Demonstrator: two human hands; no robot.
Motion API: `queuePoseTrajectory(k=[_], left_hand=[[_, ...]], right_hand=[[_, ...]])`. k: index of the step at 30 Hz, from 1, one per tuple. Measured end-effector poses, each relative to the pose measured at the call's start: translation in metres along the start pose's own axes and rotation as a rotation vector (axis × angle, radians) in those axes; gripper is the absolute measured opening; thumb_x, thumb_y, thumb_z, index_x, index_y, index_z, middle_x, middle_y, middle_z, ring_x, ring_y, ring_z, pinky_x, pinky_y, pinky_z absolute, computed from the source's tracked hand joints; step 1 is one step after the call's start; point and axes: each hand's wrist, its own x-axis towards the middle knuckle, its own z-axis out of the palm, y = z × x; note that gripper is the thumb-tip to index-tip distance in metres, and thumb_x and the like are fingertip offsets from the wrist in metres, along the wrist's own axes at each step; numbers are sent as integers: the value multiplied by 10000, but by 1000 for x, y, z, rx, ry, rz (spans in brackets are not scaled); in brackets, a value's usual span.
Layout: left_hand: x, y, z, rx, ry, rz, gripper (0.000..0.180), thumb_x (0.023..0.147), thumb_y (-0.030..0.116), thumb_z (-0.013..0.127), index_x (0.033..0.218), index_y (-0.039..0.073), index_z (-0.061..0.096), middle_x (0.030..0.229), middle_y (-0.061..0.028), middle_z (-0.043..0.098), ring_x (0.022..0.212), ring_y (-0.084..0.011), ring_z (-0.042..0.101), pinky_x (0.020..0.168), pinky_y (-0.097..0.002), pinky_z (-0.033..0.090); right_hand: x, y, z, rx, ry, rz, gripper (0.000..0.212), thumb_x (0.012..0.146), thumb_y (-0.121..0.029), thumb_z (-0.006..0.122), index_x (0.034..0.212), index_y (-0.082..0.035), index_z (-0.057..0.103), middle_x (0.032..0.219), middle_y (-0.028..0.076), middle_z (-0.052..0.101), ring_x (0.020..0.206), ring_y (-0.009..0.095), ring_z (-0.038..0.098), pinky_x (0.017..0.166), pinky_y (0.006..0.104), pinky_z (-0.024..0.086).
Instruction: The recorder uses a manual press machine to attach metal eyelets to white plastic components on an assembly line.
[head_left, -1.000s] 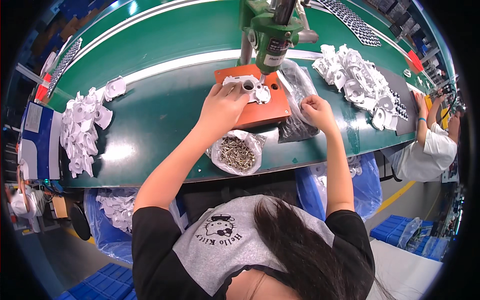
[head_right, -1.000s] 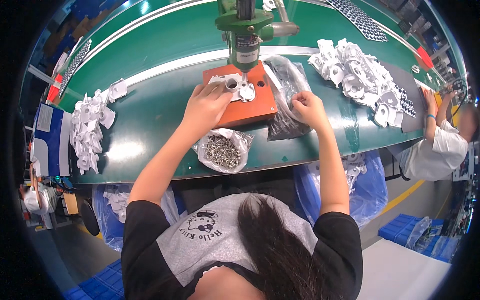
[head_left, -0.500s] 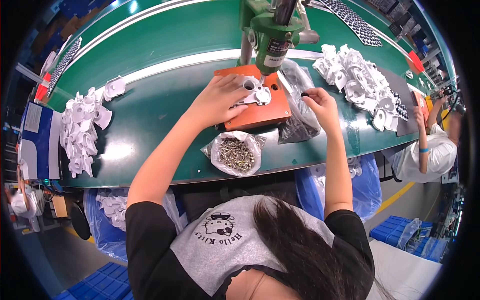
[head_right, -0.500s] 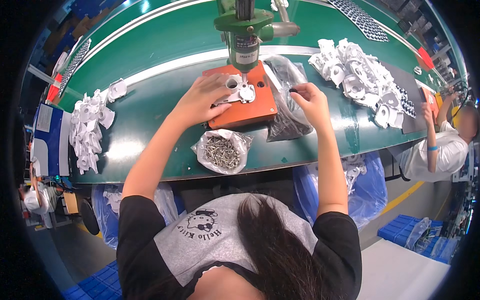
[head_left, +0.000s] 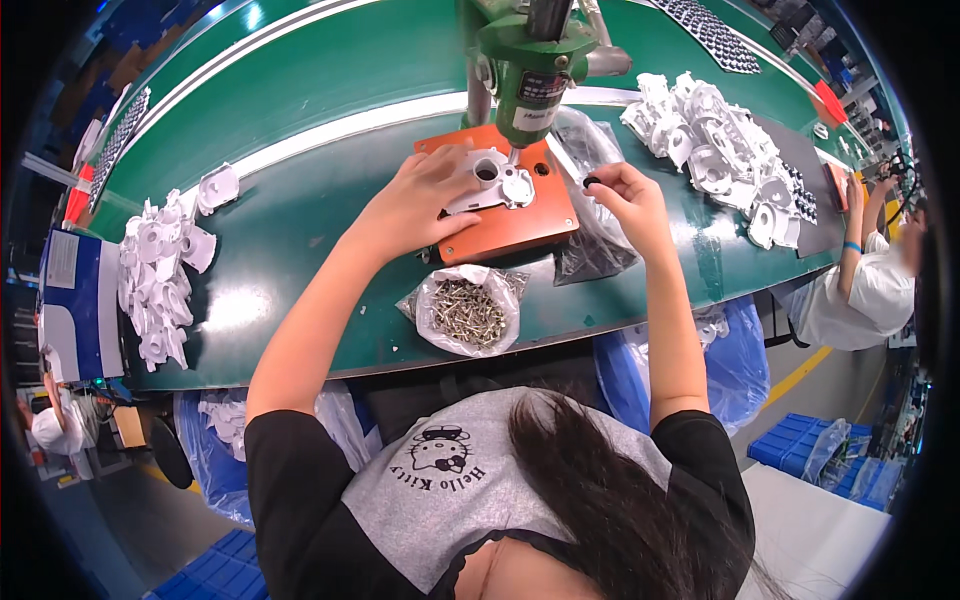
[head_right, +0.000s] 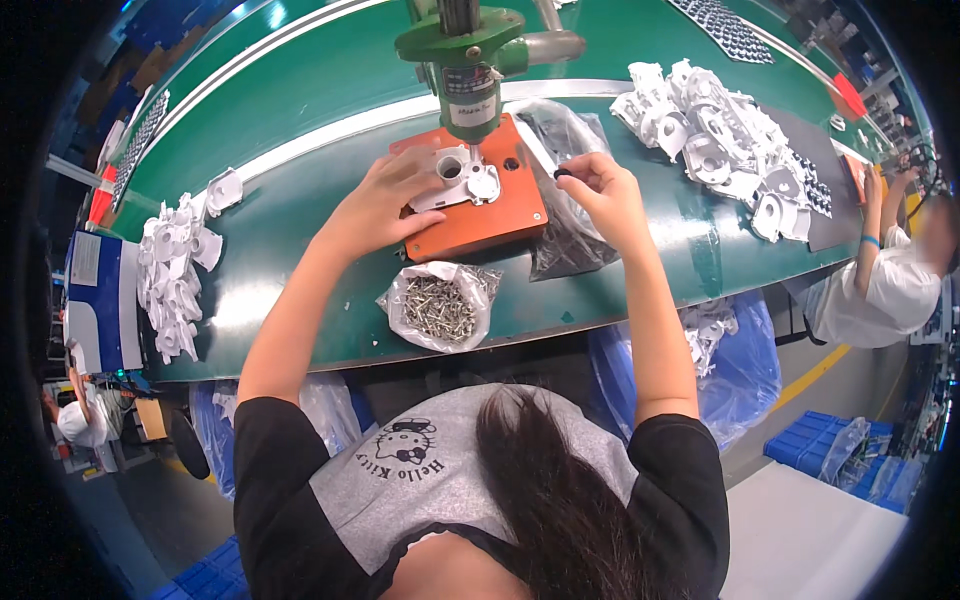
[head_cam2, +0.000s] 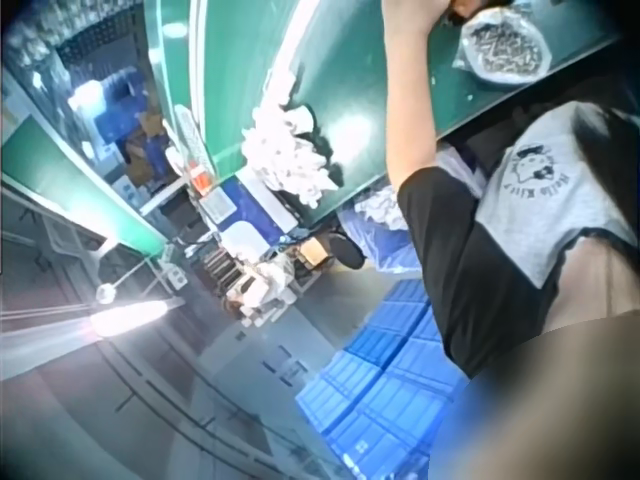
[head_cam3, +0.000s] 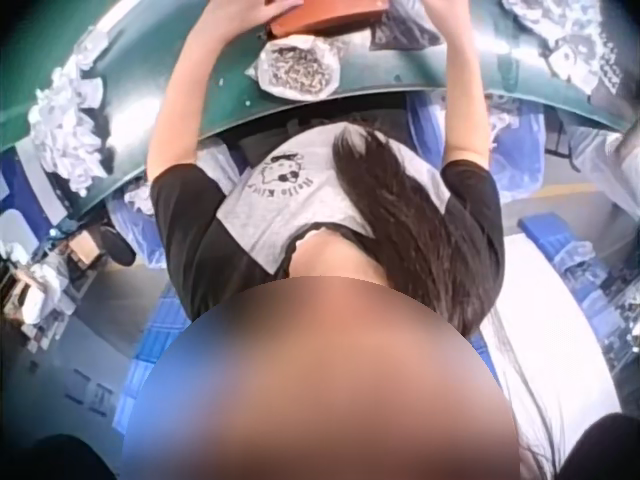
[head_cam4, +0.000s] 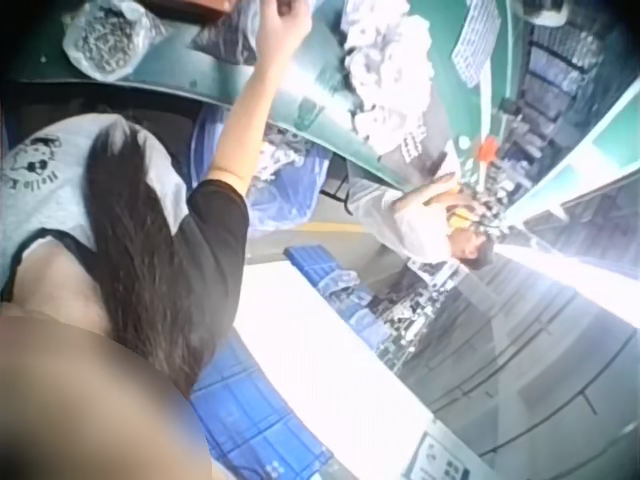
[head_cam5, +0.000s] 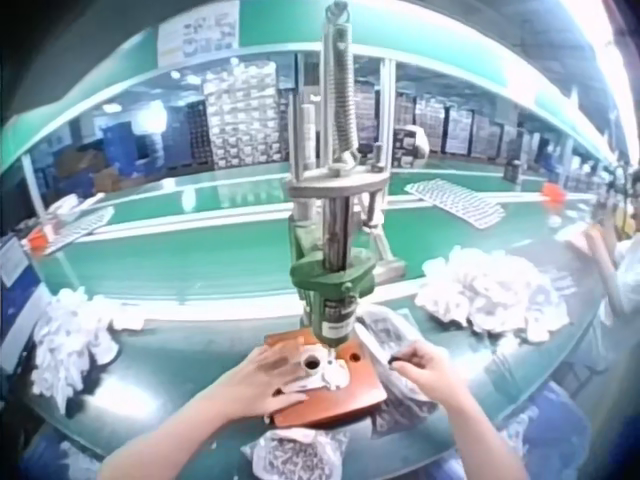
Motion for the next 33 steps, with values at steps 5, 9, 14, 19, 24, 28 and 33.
queuePoseTrajectory(k=[5, 9, 14, 19, 24, 28, 33], left_hand=[[6, -9, 2, 25, 69, 144, 320, 719, 219, 706, 1001, 93, 624, 1184, -99, 528, 1098, -309, 497, 945, -421, 403], [15, -15, 0, -56, 26, 121, 317, 656, 193, 719, 935, 76, 621, 1082, -96, 547, 1035, -307, 512, 910, -427, 428], [15, -10, 1, -51, 54, 116, 324, 653, 205, 731, 935, 87, 625, 1072, -83, 572, 1066, -286, 508, 914, -414, 423], [7, -7, 5, -9, 96, 119, 247, 734, 209, 704, 951, 111, 636, 1143, -90, 583, 1165, -260, 475, 930, -424, 409], [-2, 1, 18, 261, 171, 208, 240, 776, 216, 696, 963, 80, 629, 1235, -124, 541, 1175, -319, 481, 935, -435, 404], [-3, 19, 31, 227, 153, 132, 417, 760, 332, 713, 996, 13, 587, 1225, -221, 525, 1206, -387, 456, 998, -480, 363], [-6, 37, 40, 202, 188, 64, 661, 670, 441, 764, 1052, -43, 525, 1277, -331, 432, 1264, -456, 371, 1071, -506, 295]], right_hand=[[0, 2, -1, 1, 4, 17, 182, 833, -44, 625, 985, 53, 599, 872, 70, 654, 819, 102, 622, 730, 224, 464], [-2, 3, -5, 38, 27, 14, 228, 806, -92, 663, 982, 46, 619, 837, 64, 673, 778, 86, 606, 688, 219, 461], [-2, 4, -9, 52, 38, 33, 223, 807, -89, 662, 980, 45, 622, 810, 55, 668, 765, 78, 597, 679, 213, 451], [-2, 9, -10, 29, 50, 36, 215, 806, -87, 663, 976, 40, 627, 791, 47, 660, 727, 59, 570, 647, 206, 431], [-2, 6, -2, 86, 54, 30, 197, 805, -81, 667, 972, 18, 636, 801, 31, 658, 728, 51, 565, 645, 203, 435], [4, -6, 21, 79, 90, -172, 159, 808, -41, 651, 948, 35, 654, 863, 49, 674, 800, 99, 613, 716, 234, 478], [18, -25, 63, -116, 40, -413, 118, 788, -2, 656, 897, 38, 682, 944, 94, 691, 840, 153, 642, 771, 258, 501]])
